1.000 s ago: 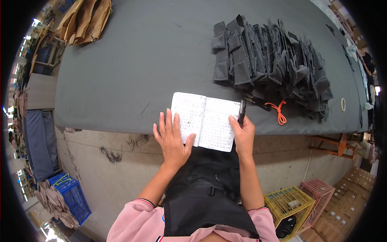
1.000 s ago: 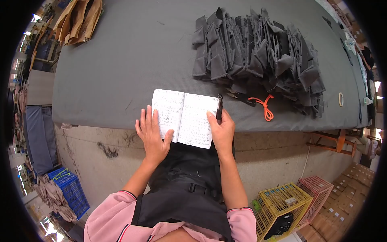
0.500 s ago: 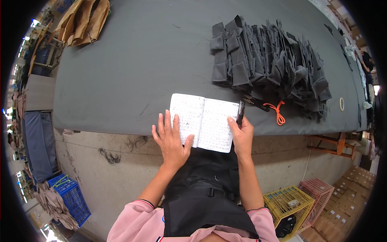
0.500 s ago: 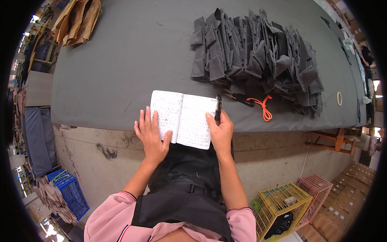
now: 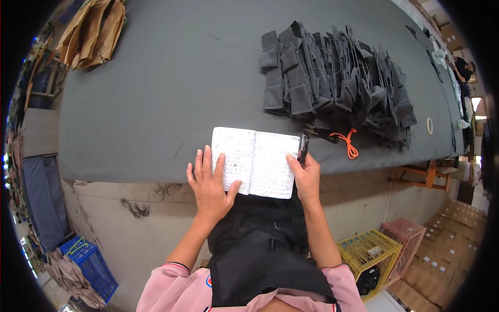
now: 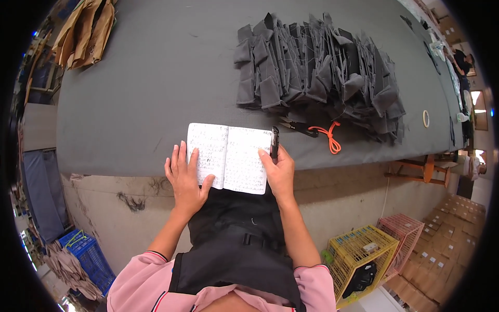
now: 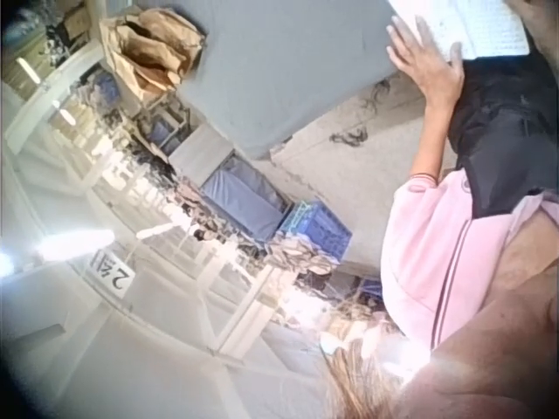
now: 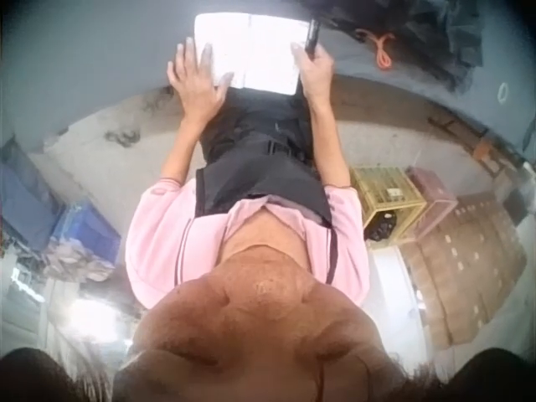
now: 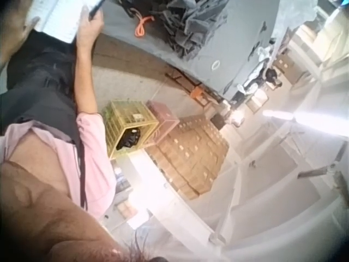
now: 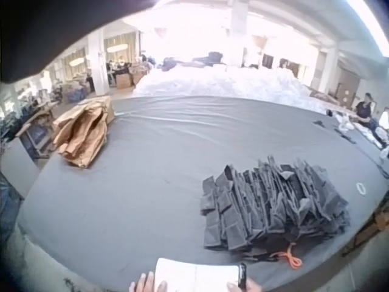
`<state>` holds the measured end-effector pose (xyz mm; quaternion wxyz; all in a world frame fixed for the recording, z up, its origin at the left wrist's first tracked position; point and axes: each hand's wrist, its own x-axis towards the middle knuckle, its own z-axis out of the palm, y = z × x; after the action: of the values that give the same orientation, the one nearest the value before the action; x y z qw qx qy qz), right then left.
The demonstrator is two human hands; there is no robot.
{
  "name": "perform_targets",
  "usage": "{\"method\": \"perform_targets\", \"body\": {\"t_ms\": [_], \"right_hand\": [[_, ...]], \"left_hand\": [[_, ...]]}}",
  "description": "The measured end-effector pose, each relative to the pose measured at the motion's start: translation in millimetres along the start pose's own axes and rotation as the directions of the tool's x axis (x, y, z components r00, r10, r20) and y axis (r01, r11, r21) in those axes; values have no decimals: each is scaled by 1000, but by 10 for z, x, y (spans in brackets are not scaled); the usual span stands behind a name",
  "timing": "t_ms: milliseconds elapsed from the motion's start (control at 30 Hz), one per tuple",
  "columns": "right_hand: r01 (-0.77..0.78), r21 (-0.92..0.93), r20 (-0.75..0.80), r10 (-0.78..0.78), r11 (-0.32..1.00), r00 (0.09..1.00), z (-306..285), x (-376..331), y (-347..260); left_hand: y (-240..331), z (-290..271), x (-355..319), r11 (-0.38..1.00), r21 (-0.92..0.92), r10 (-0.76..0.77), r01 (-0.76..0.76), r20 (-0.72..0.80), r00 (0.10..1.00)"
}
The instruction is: Trimming excess material from the edges of black fabric or foam strips using a nipper tool.
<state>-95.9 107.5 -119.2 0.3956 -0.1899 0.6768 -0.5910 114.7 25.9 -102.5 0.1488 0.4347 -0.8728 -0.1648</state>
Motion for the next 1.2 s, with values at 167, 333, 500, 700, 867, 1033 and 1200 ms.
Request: {"method": "perform_targets", "body": {"t_ms": [167, 333, 500, 700, 867, 1033, 1200], "right_hand": [[-37, 17, -14, 37, 999, 999, 28, -20, -37], [-103, 118, -2, 104, 988, 995, 42, -22, -171], [-108, 73, -35, 111, 991, 993, 14, -4, -101], [-130, 6, -76, 130, 992, 989, 6, -15, -92], [-120, 44, -80, 123, 992, 989, 60, -18, -163], [-142, 41, -84, 145, 989, 986, 35, -10, -138], [-135, 48, -108, 140, 990, 984, 74, -7, -149]], "left_hand": [[-138, -159, 166, 989, -32, 143, -141, 36, 989], [-238, -248, 416, 937, -51, 348, -345, 194, 917], [-305, -184, 460, 917, -29, 393, -397, 225, 892], [-295, -124, 455, 901, 27, 421, -433, 190, 887], [-306, -130, 461, 907, 20, 410, -421, 186, 893], [-289, -124, 470, 910, -3, 409, -414, 169, 897], [-297, -117, 461, 919, -16, 392, -394, 148, 908]]}}
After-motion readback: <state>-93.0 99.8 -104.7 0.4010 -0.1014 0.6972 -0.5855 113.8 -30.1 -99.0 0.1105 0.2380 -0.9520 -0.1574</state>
